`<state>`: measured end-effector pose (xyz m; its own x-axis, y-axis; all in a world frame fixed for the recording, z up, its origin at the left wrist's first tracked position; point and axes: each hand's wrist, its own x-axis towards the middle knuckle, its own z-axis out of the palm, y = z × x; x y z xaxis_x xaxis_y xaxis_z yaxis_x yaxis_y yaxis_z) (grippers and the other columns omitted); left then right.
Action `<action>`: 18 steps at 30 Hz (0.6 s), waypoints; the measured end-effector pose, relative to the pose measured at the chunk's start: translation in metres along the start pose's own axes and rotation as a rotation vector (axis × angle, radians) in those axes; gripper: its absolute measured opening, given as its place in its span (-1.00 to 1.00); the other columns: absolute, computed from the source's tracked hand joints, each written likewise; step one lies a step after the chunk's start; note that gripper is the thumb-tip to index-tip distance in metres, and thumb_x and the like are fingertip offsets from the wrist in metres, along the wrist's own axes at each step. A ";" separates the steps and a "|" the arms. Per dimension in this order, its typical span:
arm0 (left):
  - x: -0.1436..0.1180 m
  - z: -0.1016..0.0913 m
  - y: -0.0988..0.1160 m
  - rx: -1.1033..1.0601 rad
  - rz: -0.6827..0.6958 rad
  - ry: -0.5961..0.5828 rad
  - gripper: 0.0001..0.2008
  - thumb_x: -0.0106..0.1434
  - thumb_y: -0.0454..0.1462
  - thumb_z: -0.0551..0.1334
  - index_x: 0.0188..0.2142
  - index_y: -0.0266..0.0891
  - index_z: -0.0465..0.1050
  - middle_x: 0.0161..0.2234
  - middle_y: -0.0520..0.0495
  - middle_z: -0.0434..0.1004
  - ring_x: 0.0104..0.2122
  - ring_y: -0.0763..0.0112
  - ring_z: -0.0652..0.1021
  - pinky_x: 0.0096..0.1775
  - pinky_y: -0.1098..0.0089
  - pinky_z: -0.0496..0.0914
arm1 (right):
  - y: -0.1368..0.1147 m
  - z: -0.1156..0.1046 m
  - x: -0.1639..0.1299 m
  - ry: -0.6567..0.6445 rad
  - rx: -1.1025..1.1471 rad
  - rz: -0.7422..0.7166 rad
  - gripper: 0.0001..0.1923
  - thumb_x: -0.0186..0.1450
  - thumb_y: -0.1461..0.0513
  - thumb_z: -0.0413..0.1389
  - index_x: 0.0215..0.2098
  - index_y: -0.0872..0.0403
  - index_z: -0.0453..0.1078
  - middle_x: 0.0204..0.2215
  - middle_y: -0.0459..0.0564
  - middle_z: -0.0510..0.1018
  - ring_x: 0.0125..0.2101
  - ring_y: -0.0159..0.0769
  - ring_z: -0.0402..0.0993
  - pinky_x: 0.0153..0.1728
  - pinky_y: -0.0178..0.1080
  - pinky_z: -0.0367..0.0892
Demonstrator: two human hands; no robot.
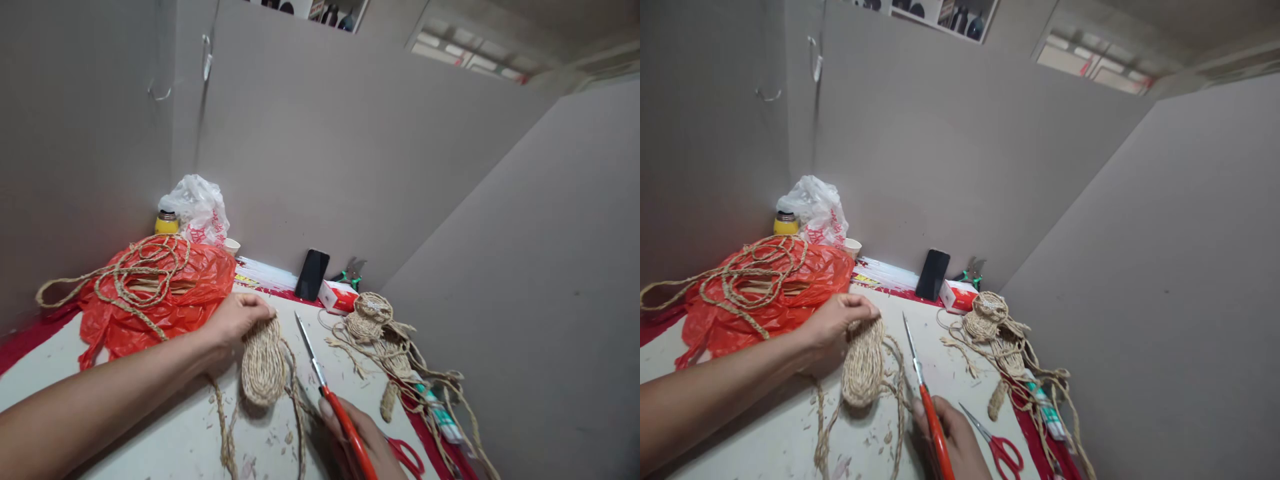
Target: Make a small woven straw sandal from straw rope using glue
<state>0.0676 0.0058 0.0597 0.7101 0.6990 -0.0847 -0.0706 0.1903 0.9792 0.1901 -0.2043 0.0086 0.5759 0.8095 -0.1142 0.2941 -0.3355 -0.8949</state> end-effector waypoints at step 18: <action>-0.056 -0.021 0.096 -0.032 0.637 0.245 -0.90 0.02 -0.25 0.35 -0.50 -0.24 0.52 -0.47 0.03 0.52 -0.41 0.46 0.48 -0.30 0.44 0.36 | -0.070 0.085 0.041 -0.226 -0.684 -0.351 -0.77 0.18 0.07 0.09 -0.40 0.05 0.45 -0.54 -0.08 0.51 -0.55 -0.35 0.35 -0.56 -0.35 0.05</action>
<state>0.0061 -0.0010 0.1542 0.3443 0.8166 0.4633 -0.4453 -0.2923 0.8463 0.1282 -0.1071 0.0303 0.2160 0.9761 -0.0255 0.8743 -0.2050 -0.4400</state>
